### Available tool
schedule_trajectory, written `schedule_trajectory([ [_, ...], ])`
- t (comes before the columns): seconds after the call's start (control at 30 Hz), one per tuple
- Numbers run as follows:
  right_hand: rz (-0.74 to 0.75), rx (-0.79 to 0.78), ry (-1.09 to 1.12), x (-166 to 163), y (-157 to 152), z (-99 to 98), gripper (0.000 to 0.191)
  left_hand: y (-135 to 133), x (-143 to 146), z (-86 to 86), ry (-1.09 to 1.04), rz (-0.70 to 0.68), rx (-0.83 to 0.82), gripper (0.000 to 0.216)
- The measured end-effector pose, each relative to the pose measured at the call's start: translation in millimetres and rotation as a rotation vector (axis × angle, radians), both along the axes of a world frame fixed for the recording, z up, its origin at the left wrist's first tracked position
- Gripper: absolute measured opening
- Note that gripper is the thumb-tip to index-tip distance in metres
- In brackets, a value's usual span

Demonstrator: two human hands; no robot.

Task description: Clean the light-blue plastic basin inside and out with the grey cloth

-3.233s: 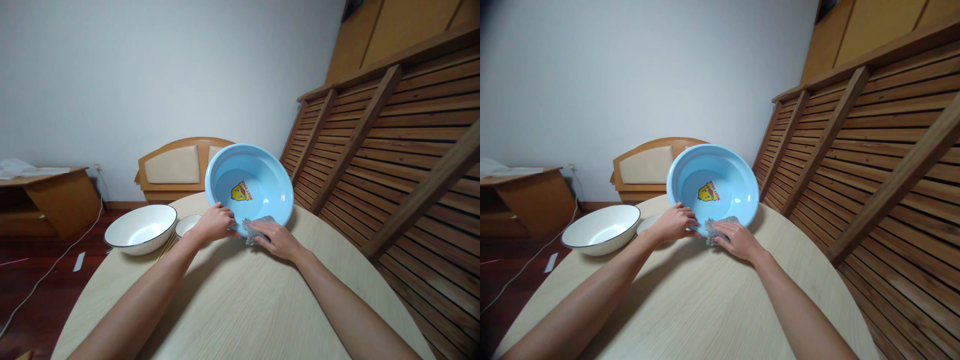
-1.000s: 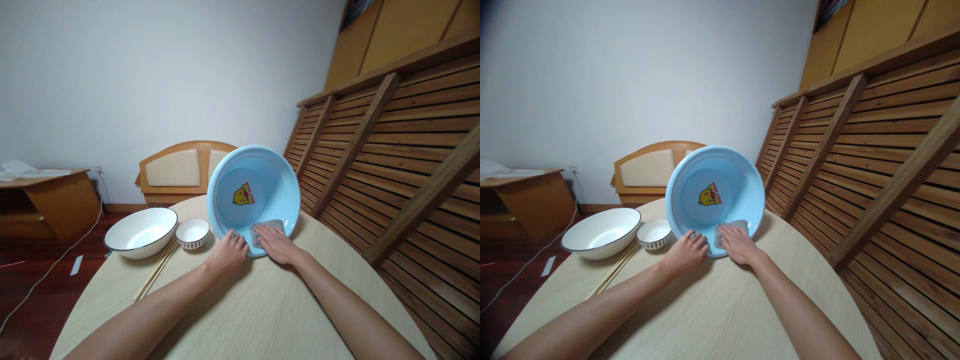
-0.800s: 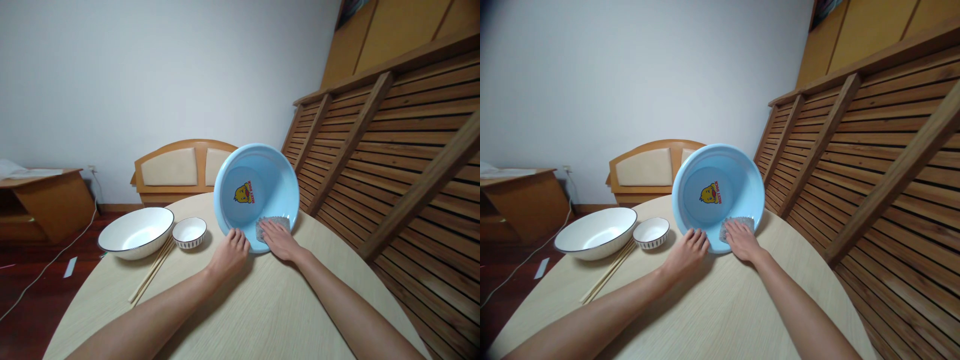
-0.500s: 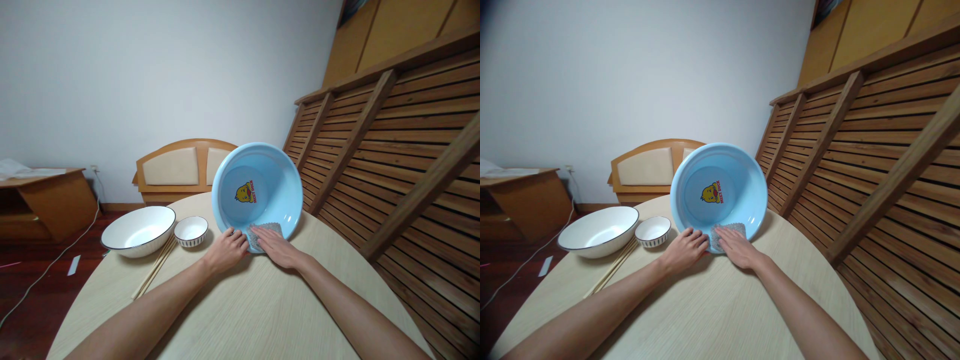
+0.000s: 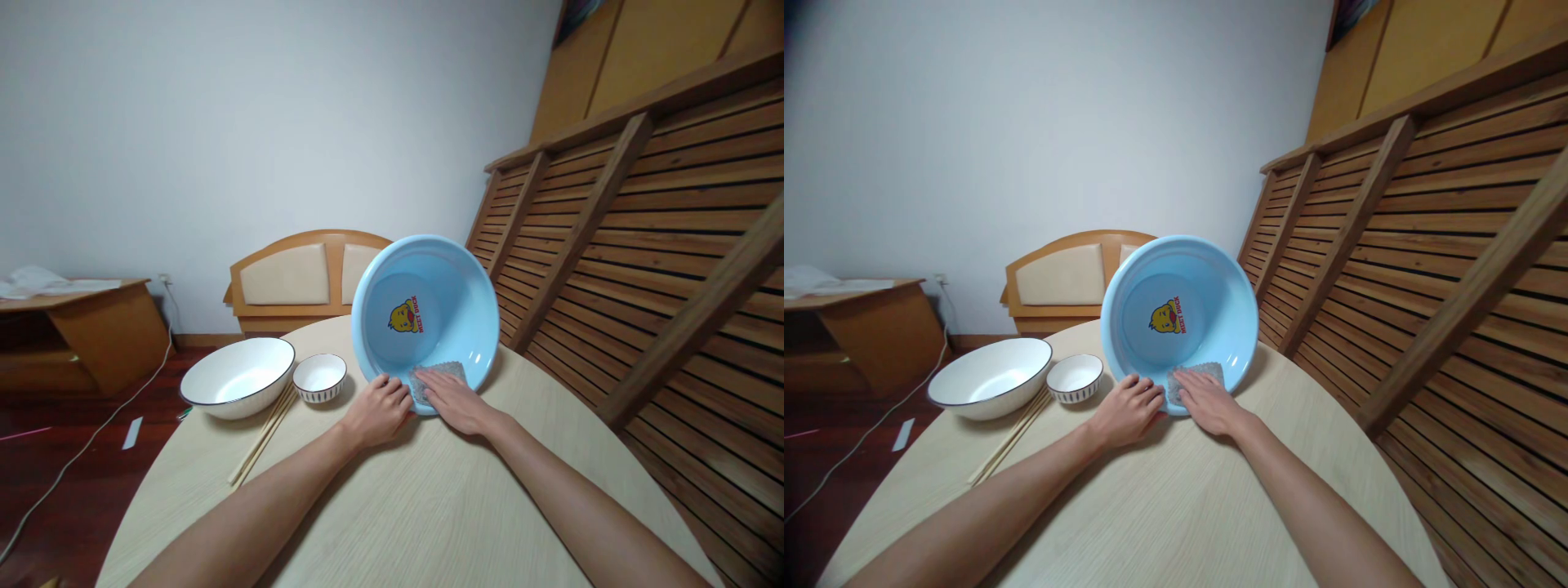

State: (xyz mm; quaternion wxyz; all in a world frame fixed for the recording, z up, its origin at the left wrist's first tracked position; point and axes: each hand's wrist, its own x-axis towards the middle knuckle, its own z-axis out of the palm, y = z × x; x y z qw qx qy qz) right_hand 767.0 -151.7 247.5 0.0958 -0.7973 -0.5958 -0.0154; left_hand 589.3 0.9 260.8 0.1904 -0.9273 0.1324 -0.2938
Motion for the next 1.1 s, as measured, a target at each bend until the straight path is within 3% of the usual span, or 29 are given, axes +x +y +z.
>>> schedule_trajectory([
  [0.27,-0.206,-0.116,-0.064,21.8,32.0,4.4,0.061,-7.7,2.1,1.5,0.038,0.036,-0.024,0.023],
  [0.53,-0.076,-0.136,-0.052,13.8,45.3,-2.7,0.057,-10.8,0.1,2.5,0.044,0.038,-0.036,0.021],
  [0.8,-0.237,-0.137,-0.062,33.9,51.2,-0.2,0.06,-20.6,1.9,6.8,0.077,0.07,-0.052,0.024],
  [1.1,-0.081,-0.143,-0.036,11.6,51.3,-3.4,0.056,-22.0,-0.7,0.3,0.049,0.07,-0.054,0.021],
])
